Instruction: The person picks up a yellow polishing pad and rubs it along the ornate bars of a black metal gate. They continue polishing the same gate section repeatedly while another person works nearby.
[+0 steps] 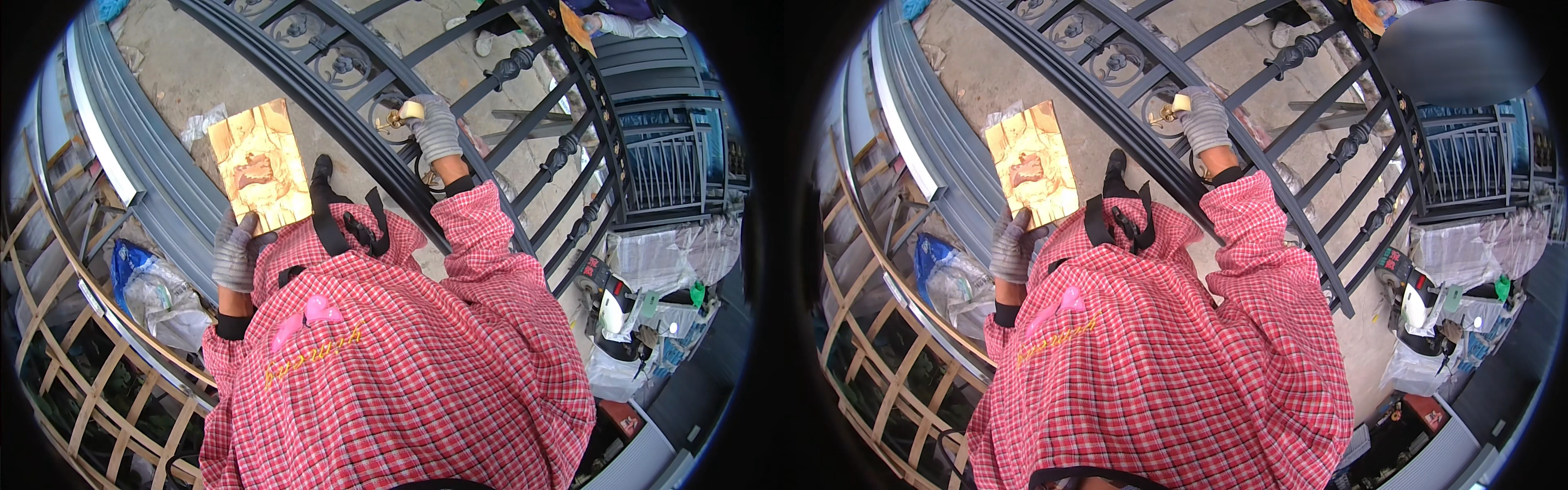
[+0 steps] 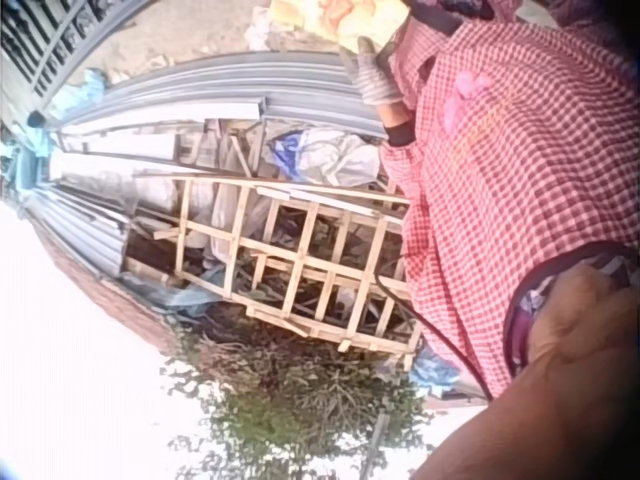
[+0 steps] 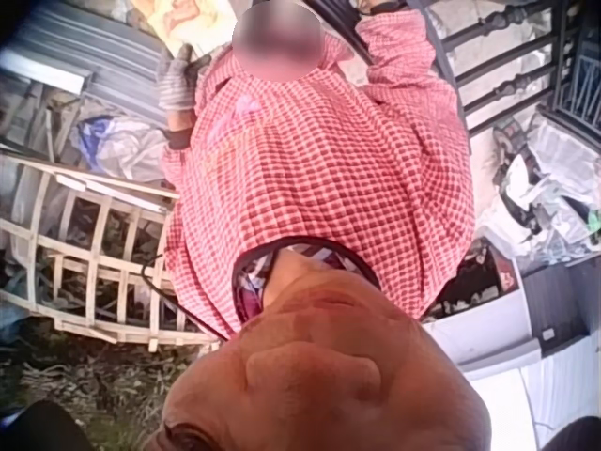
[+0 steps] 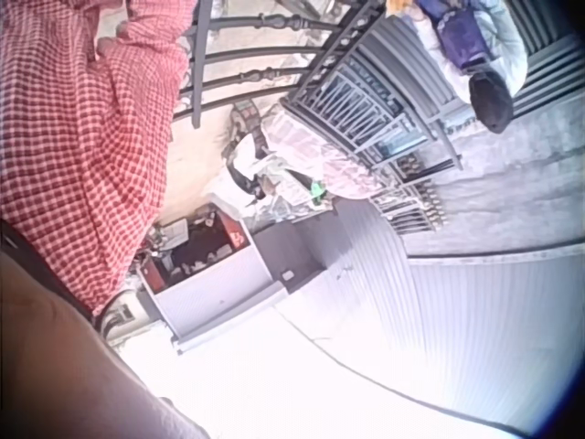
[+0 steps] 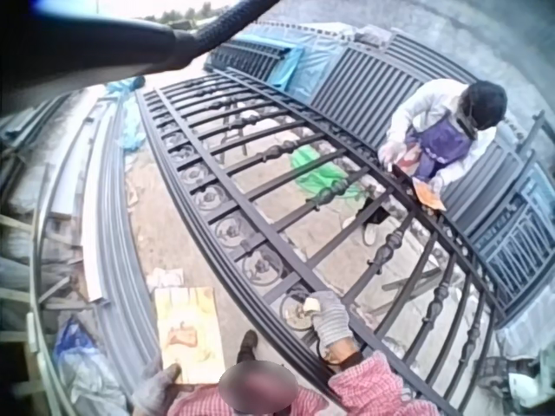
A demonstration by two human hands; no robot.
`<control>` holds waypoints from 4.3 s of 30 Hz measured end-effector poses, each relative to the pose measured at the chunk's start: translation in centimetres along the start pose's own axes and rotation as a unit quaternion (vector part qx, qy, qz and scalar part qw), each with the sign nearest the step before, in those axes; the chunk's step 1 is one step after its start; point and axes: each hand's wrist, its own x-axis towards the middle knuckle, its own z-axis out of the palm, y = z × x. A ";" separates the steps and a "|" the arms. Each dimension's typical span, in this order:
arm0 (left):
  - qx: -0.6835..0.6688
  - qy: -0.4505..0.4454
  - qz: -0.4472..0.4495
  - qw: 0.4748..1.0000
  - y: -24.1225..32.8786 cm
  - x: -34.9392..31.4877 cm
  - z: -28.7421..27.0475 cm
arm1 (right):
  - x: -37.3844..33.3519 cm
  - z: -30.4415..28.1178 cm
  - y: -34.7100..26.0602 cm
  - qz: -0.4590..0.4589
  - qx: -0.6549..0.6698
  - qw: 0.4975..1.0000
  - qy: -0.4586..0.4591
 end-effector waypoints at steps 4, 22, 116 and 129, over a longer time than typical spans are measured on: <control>-0.007 -0.009 -0.012 1.000 0.2 0.2 -0.1 | -0.5 0.7 -0.8 -0.040 -0.013 0.998 0.038; -0.010 0.038 0.019 0.999 1.3 0.3 0.0 | 6.4 2.3 -6.0 -0.089 0.108 0.989 0.048; -0.033 0.053 -0.002 0.998 1.0 2.3 0.2 | 6.4 1.9 -5.6 -0.134 0.052 0.989 -0.030; 0.044 -0.058 -0.024 0.997 4.3 7.3 0.6 | 3.7 -0.6 -18.6 -0.286 0.041 0.947 -0.138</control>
